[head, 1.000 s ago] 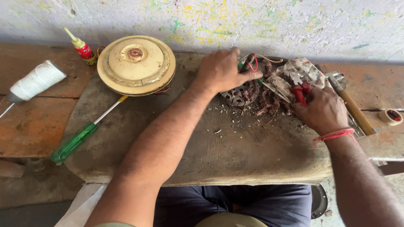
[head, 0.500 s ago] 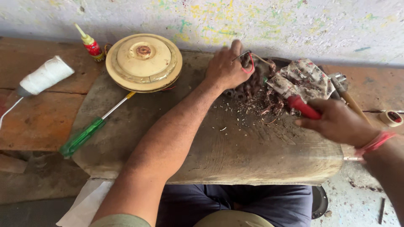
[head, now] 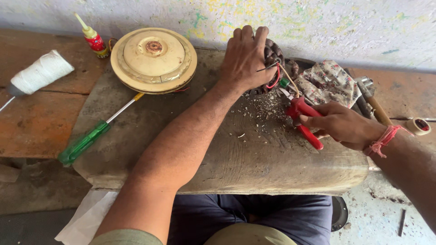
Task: The person uses pliers and a screwdriver to remove copper wire coils from a motor stator. They repeatedly cut and pry the windings, accumulating copper scraps on the work surface.
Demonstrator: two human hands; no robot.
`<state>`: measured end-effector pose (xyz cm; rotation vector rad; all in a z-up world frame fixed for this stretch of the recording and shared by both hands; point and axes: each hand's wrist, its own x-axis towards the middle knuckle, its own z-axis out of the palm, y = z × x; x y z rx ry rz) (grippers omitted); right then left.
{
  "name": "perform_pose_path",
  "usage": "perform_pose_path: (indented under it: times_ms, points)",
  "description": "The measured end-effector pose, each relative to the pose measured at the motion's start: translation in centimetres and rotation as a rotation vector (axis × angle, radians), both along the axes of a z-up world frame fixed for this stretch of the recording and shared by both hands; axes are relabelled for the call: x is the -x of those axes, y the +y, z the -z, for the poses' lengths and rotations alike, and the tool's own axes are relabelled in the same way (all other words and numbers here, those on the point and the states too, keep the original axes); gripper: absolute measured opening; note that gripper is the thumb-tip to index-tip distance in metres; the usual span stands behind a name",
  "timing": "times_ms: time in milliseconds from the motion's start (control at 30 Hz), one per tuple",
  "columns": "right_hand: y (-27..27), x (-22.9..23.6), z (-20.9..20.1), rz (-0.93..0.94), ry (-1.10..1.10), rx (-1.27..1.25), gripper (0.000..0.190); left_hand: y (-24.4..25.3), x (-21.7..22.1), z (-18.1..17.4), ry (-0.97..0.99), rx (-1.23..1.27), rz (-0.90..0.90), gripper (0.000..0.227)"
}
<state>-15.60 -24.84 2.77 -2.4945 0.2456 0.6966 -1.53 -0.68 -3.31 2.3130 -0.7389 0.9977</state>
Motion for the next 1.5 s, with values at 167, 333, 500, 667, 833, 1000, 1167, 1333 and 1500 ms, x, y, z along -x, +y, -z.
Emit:
perform_pose_path:
  times_ms: [167, 333, 500, 667, 833, 1000, 1167, 1333, 1500]
  points:
    - [-0.3, -0.5, 0.5, 0.022, 0.045, -0.02, 0.054, -0.2, 0.2, 0.0, -0.023, -0.005, 0.004, 0.079]
    - [-0.4, -1.1, 1.2, -0.005, 0.009, -0.161, 0.056, -0.3, 0.3, 0.0, -0.034, -0.033, 0.002, 0.074]
    - [1.1, -0.8, -0.7, -0.02, 0.119, 0.078, 0.05, -1.1, 0.1, 0.3, -0.076, -0.07, 0.021, 0.067]
    - [1.3, -1.6, -0.3, 0.002, 0.086, -0.111, 0.053, -2.2, 0.2, 0.7, -0.145, -0.127, -0.007, 0.056]
    - [1.1, 0.4, 1.1, -0.103, -0.012, -0.06, 0.047, -2.0, 0.9, 0.1, -0.178, -0.037, 0.016, 0.064]
    - [1.0, 2.1, 1.6, -0.192, -0.11, 0.219, 0.041, -1.6, 1.0, 0.4, 0.103, 0.071, 0.039, 0.05]
    - [0.1, 2.6, 2.7, -0.204, -0.279, 0.115, 0.041, -1.0, 0.4, 0.8, 0.237, 0.257, 0.073, 0.043]
    - [-0.1, 1.7, 3.2, -0.183, -0.194, 0.013, 0.038, -0.4, 0.5, 0.7, 0.094, 0.195, 0.059, 0.047]
    - [0.6, 1.1, 1.8, -0.112, -0.169, -0.04, 0.036, -0.3, 0.7, 0.3, -0.071, 0.134, 0.05, 0.062]
